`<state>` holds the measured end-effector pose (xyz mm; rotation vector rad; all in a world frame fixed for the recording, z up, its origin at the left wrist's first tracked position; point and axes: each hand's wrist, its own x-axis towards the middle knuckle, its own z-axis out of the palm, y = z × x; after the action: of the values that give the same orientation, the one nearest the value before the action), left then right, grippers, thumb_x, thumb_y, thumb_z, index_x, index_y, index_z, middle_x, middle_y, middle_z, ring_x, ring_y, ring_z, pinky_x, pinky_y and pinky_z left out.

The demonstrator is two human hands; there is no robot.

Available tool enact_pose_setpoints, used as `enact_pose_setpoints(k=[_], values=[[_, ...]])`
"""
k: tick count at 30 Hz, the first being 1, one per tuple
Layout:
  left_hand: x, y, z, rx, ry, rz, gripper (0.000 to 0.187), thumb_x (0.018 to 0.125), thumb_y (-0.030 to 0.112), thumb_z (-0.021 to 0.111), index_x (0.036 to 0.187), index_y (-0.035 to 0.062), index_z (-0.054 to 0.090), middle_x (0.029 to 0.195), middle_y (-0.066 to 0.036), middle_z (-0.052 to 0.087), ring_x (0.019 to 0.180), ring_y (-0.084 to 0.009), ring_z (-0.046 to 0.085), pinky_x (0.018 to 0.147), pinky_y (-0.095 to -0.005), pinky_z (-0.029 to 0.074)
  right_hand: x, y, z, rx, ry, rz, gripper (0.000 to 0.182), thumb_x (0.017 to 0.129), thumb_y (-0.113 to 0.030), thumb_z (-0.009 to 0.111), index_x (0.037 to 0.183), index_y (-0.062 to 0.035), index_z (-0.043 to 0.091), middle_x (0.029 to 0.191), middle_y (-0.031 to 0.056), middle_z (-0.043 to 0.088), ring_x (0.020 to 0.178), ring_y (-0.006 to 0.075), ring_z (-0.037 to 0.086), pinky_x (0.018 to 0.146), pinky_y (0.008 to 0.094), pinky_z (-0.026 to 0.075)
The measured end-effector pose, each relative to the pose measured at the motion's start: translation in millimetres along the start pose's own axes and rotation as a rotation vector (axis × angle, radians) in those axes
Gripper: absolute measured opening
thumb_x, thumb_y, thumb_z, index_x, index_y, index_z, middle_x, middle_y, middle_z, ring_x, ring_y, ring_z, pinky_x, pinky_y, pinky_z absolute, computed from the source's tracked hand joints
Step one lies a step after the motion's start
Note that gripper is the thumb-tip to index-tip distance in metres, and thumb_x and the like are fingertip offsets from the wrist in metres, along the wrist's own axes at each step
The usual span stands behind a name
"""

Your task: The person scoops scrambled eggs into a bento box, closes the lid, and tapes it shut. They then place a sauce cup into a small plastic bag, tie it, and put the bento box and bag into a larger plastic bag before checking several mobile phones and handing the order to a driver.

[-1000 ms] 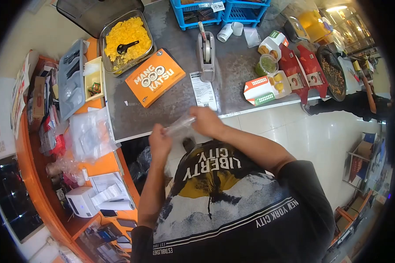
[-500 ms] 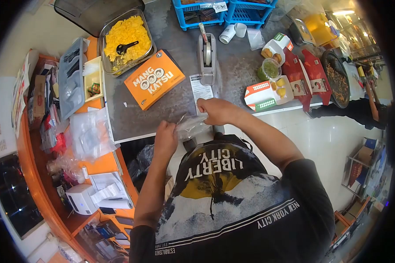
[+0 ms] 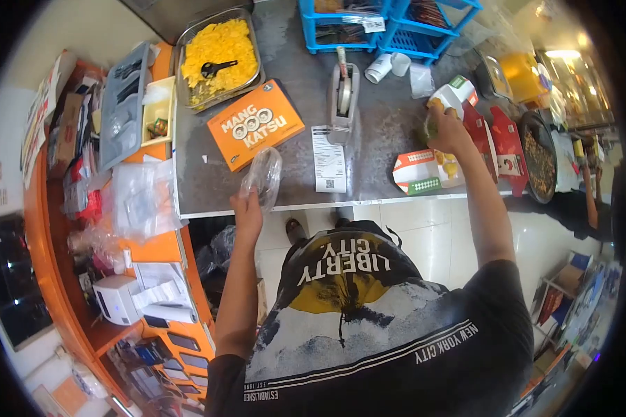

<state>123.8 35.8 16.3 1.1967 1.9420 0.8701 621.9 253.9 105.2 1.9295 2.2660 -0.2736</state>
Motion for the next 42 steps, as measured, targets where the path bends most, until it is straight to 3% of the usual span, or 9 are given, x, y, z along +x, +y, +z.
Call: enact_pose_setpoints(k=[6,8,12,14,20,26,32,38,42], values=[[-11.6,-13.2,28.9,0.023,0.142,0.057,0.042,0.100,0.027,0.059,0.130,-0.0021,0.060,0.120,-0.025,0.051,0.112,-0.0388,0.052,0.101,-0.0445,0.041,-95.0,-123.6,-116.7,0.414,0.269,-0.272,0.072,0.065,-0.009,0.080,0.132,-0.0128,0.052,0.120,0.0183,0.055,0.113,0.0396,0.058,0.096,0.0470,0.049],[-11.7,-7.0,38.3,-0.073,0.117,-0.027,0.046,0.100,0.027,0.060,0.134,-0.0027,0.056,0.124,-0.025,0.051,0.116,-0.0372,0.051,0.101,-0.0441,0.041,-101.4,-172.0,-112.2,0.665,0.308,-0.538,0.075,0.065,-0.010,0.082,0.133,-0.0110,0.051,0.120,0.0149,0.055,0.113,0.0337,0.058,0.095,0.0426,0.050],[-7.2,-31.5,48.3,-0.310,-0.006,-0.069,0.049,0.107,0.035,0.042,0.142,0.0005,0.048,0.136,-0.018,0.052,0.119,-0.0296,0.052,0.103,-0.0412,0.040,-94.4,-279.3,-55.9,0.949,0.084,-0.643,0.078,0.065,-0.012,0.083,0.136,-0.0108,0.049,0.120,0.0172,0.052,0.113,0.0338,0.057,0.094,0.0394,0.050],[-16.8,32.0,31.2,-0.486,-0.021,-0.460,0.051,0.111,0.038,0.023,0.145,0.0057,0.045,0.144,-0.011,0.050,0.121,-0.0266,0.050,0.107,-0.0413,0.038,-86.5,-299.7,-32.0,0.787,0.061,-0.666,0.078,0.066,-0.010,0.082,0.137,-0.0117,0.049,0.119,0.0182,0.051,0.111,0.0359,0.056,0.094,0.0417,0.050],[-23.5,57.4,32.9,-1.173,-0.214,-0.253,0.064,0.111,0.048,0.016,0.151,0.0032,0.038,0.144,-0.009,0.050,0.136,-0.0221,0.045,0.115,-0.0376,0.033,-69.2,-323.7,15.1,0.350,-0.047,-0.924,0.083,0.064,-0.009,0.083,0.139,-0.0122,0.046,0.116,0.0176,0.054,0.112,0.0394,0.055,0.097,0.0467,0.050],[-7.6,10.2,6.8,-0.753,-0.154,0.029,0.062,0.112,0.045,0.019,0.153,0.0031,0.036,0.145,-0.015,0.047,0.140,-0.0264,0.039,0.119,-0.0381,0.027,-57.7,-344.7,9.7,0.221,-0.205,-0.912,0.090,0.064,-0.009,0.084,0.142,-0.0118,0.042,0.122,0.0163,0.057,0.114,0.0399,0.056,0.100,0.0459,0.048],[-17.2,29.7,-21.1,-0.164,0.108,0.250,0.055,0.110,0.045,0.034,0.134,0.0022,0.060,0.121,-0.020,0.054,0.121,-0.0281,0.049,0.108,-0.0390,0.036,-57.9,-311.0,20.2,0.288,-0.017,-0.991,0.077,0.077,-0.007,0.075,0.144,-0.0131,0.039,0.114,0.0184,0.061,0.109,0.0373,0.059,0.095,0.0452,0.049],[-21.5,47.2,-32.7,0.048,0.258,0.229,0.032,0.104,0.024,0.059,0.080,0.0016,0.060,0.088,-0.008,0.060,0.083,-0.0175,0.056,0.077,-0.0315,0.045,-60.3,-292.4,21.0,0.571,-0.125,-0.840,0.053,0.080,-0.001,0.066,0.130,-0.0089,0.050,0.106,0.0161,0.061,0.103,0.0372,0.060,0.087,0.0449,0.050],[-25.0,66.3,-38.7,-0.522,0.075,0.080,0.024,0.098,0.013,0.065,0.080,0.0006,0.055,0.087,-0.004,0.061,0.081,-0.0105,0.055,0.072,-0.0268,0.044,-63.7,-284.8,9.5,0.742,-0.065,-1.043,0.041,0.078,0.001,0.061,0.118,-0.0088,0.056,0.104,0.0167,0.059,0.104,0.0410,0.059,0.091,0.0474,0.050]])
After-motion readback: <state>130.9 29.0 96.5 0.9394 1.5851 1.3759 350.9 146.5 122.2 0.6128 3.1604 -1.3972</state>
